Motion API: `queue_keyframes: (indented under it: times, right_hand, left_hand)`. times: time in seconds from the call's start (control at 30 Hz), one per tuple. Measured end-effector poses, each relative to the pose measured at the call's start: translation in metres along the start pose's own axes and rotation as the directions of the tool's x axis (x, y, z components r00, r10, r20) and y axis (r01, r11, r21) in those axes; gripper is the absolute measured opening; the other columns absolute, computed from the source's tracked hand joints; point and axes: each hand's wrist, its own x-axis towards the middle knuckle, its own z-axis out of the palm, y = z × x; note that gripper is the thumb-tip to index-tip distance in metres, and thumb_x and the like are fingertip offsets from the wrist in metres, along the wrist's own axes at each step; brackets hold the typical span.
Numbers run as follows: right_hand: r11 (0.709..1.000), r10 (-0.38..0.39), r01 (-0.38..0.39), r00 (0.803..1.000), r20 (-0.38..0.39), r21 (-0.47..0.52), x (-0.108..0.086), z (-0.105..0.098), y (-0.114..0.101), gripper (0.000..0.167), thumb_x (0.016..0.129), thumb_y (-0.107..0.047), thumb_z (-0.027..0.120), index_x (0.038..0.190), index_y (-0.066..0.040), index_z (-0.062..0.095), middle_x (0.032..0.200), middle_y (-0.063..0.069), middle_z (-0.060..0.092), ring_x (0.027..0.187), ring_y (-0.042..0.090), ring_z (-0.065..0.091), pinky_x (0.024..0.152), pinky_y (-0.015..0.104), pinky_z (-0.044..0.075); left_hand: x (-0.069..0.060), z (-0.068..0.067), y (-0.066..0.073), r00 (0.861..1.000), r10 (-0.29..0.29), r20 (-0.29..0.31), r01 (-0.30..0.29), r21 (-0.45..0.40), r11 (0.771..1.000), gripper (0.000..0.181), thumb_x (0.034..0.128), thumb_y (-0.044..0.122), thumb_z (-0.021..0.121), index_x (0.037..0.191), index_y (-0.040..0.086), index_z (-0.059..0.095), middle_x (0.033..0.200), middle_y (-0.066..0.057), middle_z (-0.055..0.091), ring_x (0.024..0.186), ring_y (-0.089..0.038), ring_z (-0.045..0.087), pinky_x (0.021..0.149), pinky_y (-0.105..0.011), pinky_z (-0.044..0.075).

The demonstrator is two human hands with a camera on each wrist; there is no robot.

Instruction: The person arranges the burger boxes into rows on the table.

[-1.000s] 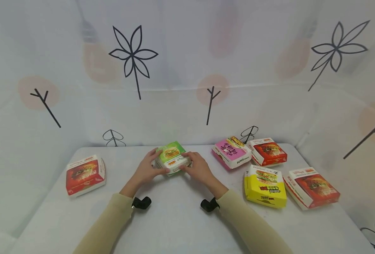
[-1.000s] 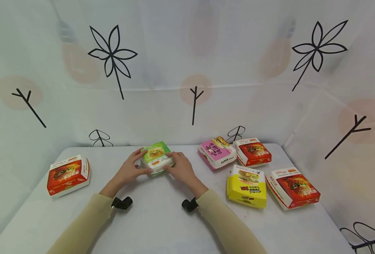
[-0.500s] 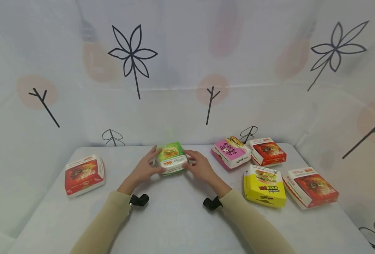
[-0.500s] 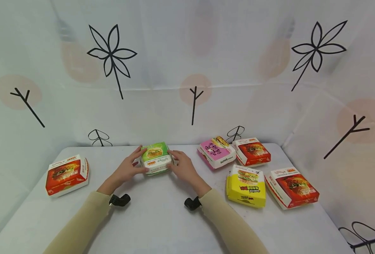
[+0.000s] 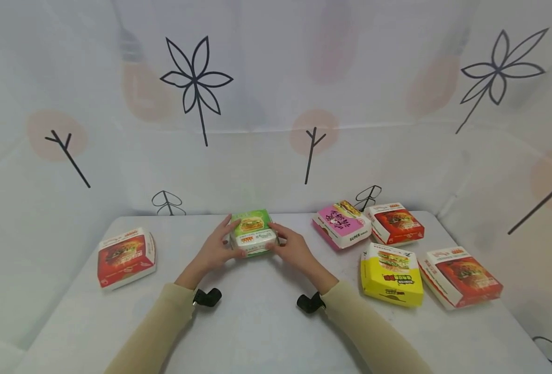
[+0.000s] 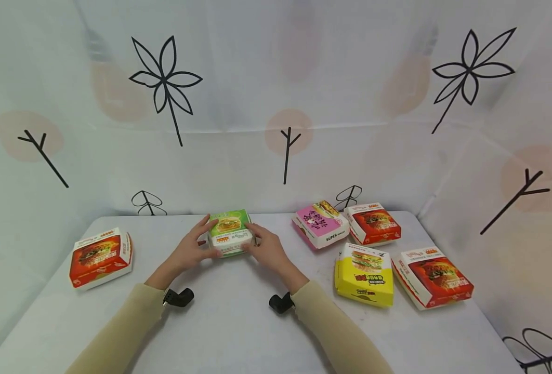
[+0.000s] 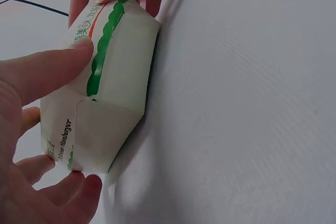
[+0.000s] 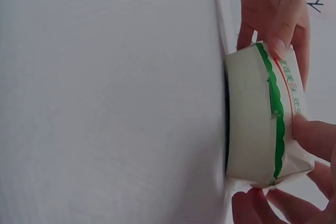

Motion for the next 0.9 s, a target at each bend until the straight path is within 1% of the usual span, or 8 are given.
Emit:
queue_keyframes:
  times: [0.17,0.37,0.53,0.77,0.9]
  right_hand:
    - [0.999,0.020,-0.020,1.000,-0.015,-0.030,-0.001,0.000,-0.002,0.064,0.090,-0.024,0.076,0.148,-0.020,0.050,0.147,0.013,0.050,0.129,0.035,0.053,0.103,0.053,0.044]
    - [0.999,0.026,-0.027,0.999,-0.027,-0.030,0.000,0.005,-0.003,0.065,0.088,-0.025,0.078,0.147,-0.020,0.051,0.147,0.013,0.051,0.125,0.034,0.055,0.099,0.052,0.047]
    - [0.999,0.029,-0.029,0.999,-0.043,-0.021,-0.001,0.008,-0.005,0.064,0.087,-0.024,0.079,0.146,-0.021,0.053,0.146,0.012,0.051,0.125,0.033,0.055,0.100,0.052,0.047]
    - [1.000,0.004,-0.006,0.998,-0.070,-0.027,-0.002,0.012,-0.009,0.058,0.091,-0.020,0.075,0.145,-0.016,0.054,0.145,0.012,0.052,0.126,0.032,0.055,0.099,0.051,0.047]
    - [0.999,-0.009,0.006,0.996,-0.087,-0.039,-0.002,0.013,-0.010,0.056,0.091,-0.019,0.075,0.143,-0.016,0.055,0.146,0.012,0.052,0.125,0.033,0.055,0.099,0.051,0.047]
  left_hand:
    - [0.000,0.000,0.001,1.000,0.003,-0.002,-0.003,-0.029,1.000,0.085,0.0845,0.019,0.081,0.156,0.013,0.035,0.166,-0.011,0.008,0.149,-0.036,0.016,0.106,-0.047,0.042]
    - [-0.001,-0.003,-0.002,1.000,0.010,0.012,-0.009,-0.073,0.997,0.085,0.0859,0.017,0.080,0.156,0.012,0.033,0.166,-0.010,0.007,0.150,-0.033,0.015,0.106,-0.045,0.042]
    - [-0.003,-0.006,-0.003,1.000,0.019,0.012,-0.018,-0.106,0.994,0.084,0.0860,0.014,0.079,0.156,0.009,0.032,0.166,-0.010,0.006,0.150,-0.034,0.013,0.107,-0.046,0.041]
    - [-0.003,-0.006,-0.007,0.999,0.034,-0.027,-0.036,-0.077,0.996,0.077,0.0886,0.012,0.075,0.154,0.006,0.035,0.166,-0.009,0.012,0.149,-0.035,0.017,0.107,-0.048,0.041]
    - [-0.003,-0.006,-0.010,0.998,0.048,-0.036,-0.051,-0.085,0.995,0.076,0.0886,0.012,0.076,0.153,0.005,0.036,0.165,-0.009,0.015,0.149,-0.035,0.018,0.106,-0.050,0.041]
